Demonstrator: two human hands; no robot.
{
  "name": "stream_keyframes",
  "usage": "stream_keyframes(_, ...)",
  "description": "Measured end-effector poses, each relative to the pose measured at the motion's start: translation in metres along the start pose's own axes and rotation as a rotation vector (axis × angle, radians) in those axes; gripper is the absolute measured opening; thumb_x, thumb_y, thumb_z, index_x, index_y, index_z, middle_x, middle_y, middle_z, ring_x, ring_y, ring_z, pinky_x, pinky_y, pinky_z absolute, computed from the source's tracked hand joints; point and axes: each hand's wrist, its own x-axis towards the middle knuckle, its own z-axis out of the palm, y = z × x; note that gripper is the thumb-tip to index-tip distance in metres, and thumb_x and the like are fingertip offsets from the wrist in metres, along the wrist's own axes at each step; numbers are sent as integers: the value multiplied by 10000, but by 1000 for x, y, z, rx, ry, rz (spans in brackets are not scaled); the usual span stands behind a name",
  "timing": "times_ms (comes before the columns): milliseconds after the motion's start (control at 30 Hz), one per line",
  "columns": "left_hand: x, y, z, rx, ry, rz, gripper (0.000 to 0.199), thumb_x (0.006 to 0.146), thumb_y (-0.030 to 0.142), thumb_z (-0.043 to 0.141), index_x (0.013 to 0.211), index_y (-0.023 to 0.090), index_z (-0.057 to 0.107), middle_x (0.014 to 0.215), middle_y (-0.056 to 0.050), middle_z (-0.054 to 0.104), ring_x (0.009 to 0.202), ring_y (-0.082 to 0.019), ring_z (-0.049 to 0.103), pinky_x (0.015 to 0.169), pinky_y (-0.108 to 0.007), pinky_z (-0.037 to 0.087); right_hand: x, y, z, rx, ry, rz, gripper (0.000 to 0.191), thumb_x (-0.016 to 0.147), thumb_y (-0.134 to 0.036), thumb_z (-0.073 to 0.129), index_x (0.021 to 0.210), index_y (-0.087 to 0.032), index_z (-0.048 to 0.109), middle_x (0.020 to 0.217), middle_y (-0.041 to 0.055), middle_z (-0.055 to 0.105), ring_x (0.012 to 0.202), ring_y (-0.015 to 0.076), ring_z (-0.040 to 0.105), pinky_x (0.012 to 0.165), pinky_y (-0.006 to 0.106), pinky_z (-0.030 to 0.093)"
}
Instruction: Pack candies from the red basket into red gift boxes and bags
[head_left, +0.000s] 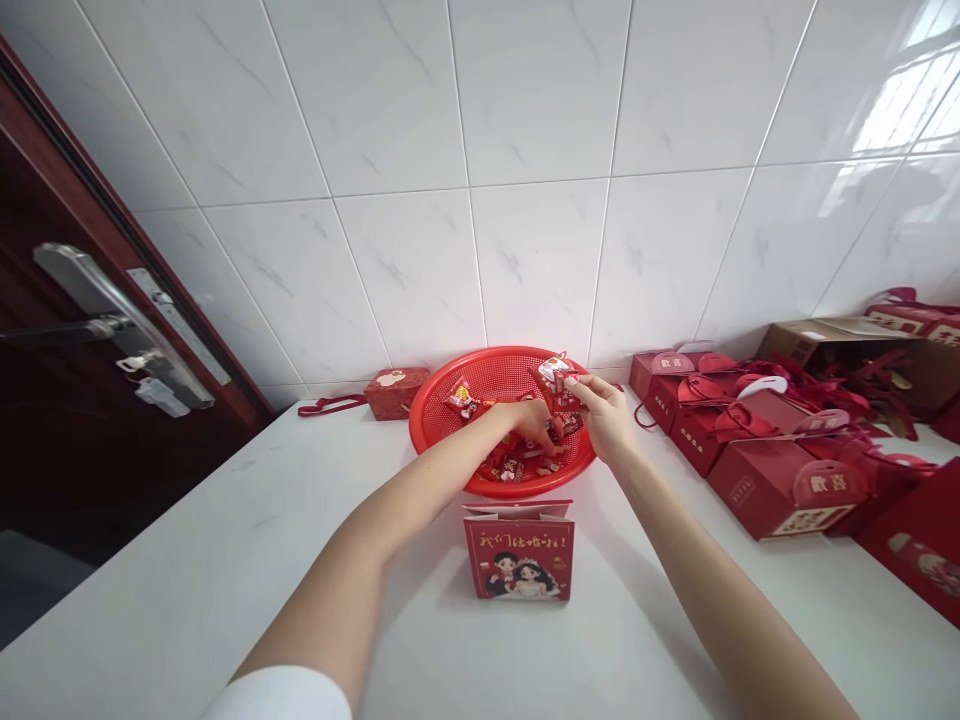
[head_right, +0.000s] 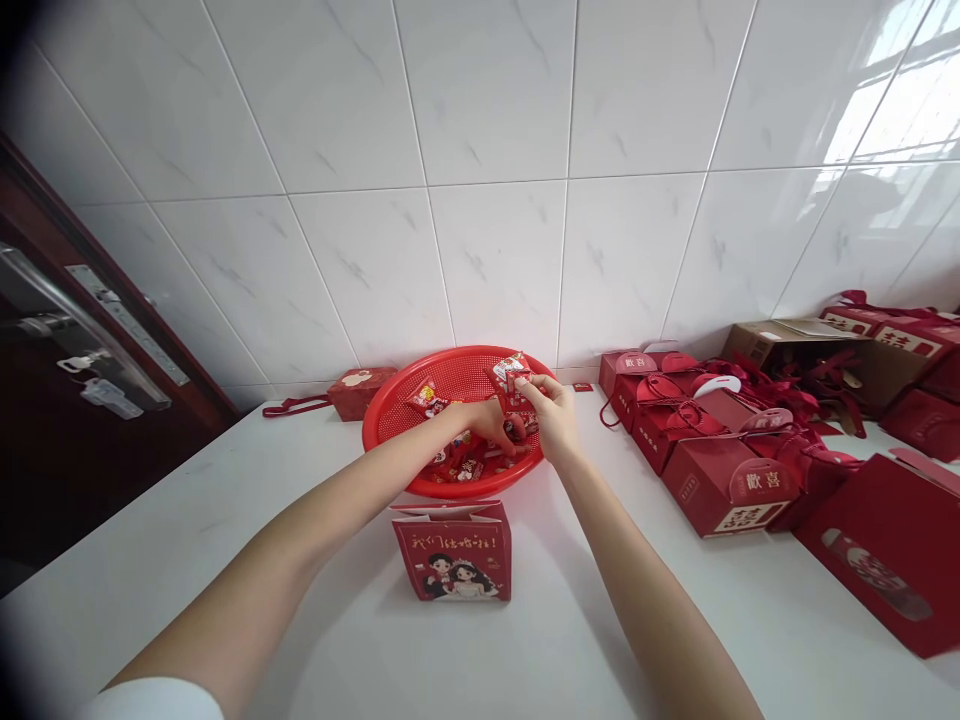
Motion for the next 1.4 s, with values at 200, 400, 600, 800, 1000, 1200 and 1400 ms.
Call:
stream_keyframes(200,-17,15,-34,218,-141,-122,180,655,361,808,732,204,763,823,-28,756,844,-244,668,735,-312,479,1,3,0,-7,-5,-48,340,580,-487,849,648,-212,660,720,4,694,714,174,612,727,311,483)
stream_keyframes(400,-57,33,-50,-57,203,34,377,871,485,605,1014,165,746,1068,-69,753,998,-246,662,900,-350,498,4,7,-3,-41,-24,-38,365,613,-529,844,680,-207,686,757,20,708,745,183,618,758,325,485)
stream_keyframes(600,-90,35,-33,-361,401,43,415,786,486,722,1046,163,727,1123,-89,739,1053,-261,665,951,-401,505,0,3,-1,-93,-135,-28,358,602,-516,859,680,-206,696,739,13,698,733,172,613,749,318,487)
stream_keyframes(800,-95,19,-39,-381,501,24,473,652,425,803,1026,150,709,1137,-106,729,1044,-246,664,941,-379,502,-6,1,-3,-173,-272,30,353,621,-488,854,703,-189,685,732,13,687,683,156,601,669,297,481)
stream_keyframes(1000,-103,6,-72,27,327,-163,349,690,456,735,878,162,746,942,-74,756,873,-223,678,800,-317,518,-11,1,0,-256,-217,-7,356,649,-511,823,678,-191,668,735,33,696,679,166,599,616,286,476)
stream_keyframes(1200,-107,18,-62,430,-446,-486,185,653,357,748,772,221,788,779,-4,755,730,-198,652,627,-242,450,-11,3,0,-290,-209,-15,347,681,-513,802,706,-197,660,731,29,691,664,174,609,576,282,476)
stream_keyframes(1400,-97,15,-41,588,-358,-449,487,665,261,716,1149,209,729,1074,-63,741,896,-247,665,675,-258,466,-13,1,3,-282,-199,-14,355,681,-511,802,707,-189,655,724,25,664,657,162,596,581,276,483)
